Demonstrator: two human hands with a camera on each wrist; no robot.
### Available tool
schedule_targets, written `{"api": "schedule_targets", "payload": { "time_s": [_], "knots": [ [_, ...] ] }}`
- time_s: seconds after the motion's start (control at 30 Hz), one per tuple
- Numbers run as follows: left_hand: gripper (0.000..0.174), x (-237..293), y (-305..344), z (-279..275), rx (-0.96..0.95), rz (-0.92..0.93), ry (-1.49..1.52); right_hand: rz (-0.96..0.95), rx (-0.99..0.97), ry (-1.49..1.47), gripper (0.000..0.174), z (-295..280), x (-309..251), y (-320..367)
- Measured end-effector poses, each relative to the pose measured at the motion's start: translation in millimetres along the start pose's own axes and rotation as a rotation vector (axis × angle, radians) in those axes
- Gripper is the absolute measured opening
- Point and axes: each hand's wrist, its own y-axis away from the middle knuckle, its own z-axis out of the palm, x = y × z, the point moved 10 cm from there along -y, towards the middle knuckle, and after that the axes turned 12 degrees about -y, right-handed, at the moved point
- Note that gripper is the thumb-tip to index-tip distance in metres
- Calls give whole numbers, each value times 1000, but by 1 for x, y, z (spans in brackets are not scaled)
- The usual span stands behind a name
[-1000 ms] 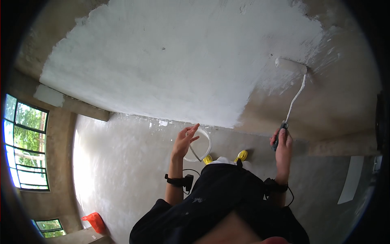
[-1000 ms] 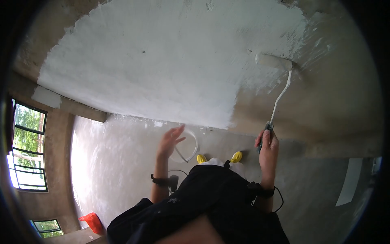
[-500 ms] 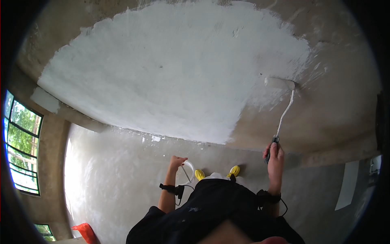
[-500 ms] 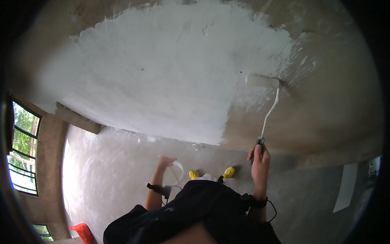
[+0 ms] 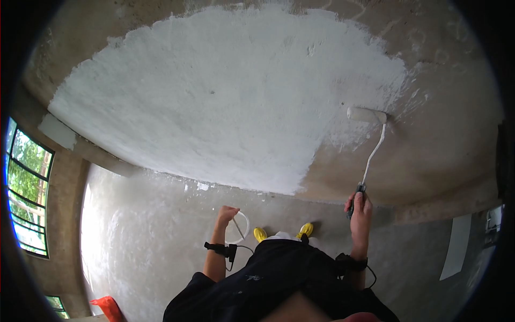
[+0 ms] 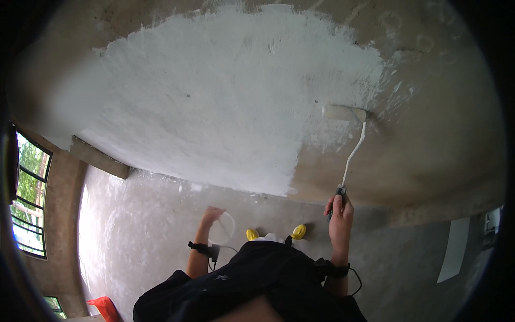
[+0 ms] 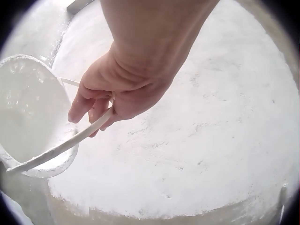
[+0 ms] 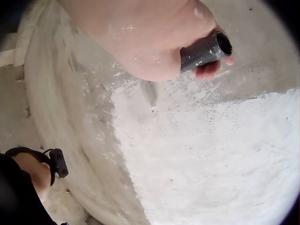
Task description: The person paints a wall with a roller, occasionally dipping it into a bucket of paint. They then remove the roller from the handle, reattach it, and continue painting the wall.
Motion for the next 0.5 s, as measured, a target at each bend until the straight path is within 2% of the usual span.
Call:
{"api": "schedule_targets", "payload": {
  "time_s": [0.1,0.13,0.2,0.23,0.3,0.33,0.4,0.43,0.5],
  "knots": [
    [36,5,-6,8,-76,116,-2,-10,10,11,34,0,-3,-1],
    [36,-14,-19,12,-75,121,-3,-15,17,5,34,-1,-5,0],
    [45,-53,-50,34,-200,149,-326,-21,23,-11,34,-1,-7,-2],
    [45,-38,-40,32,-202,153,-331,-20,24,-24,33,-1,-8,-2],
    [62,-44,-27,23,-162,-90,-488,-32,25,-40,34,-1,-9,-2],
    [62,-40,-25,22,-160,-87,-491,-41,21,-53,34,-1,-10,-3],
    [74,-49,-21,21,-177,-166,-500,-52,20,-66,34,-1,-10,-3],
    [79,-48,-22,16,-104,-123,-550,-60,17,-73,34,-1,-11,-3],
    [76,-67,-34,15,-71,-129,-529,-63,24,-67,34,-2,-12,-4]
  ]
}}
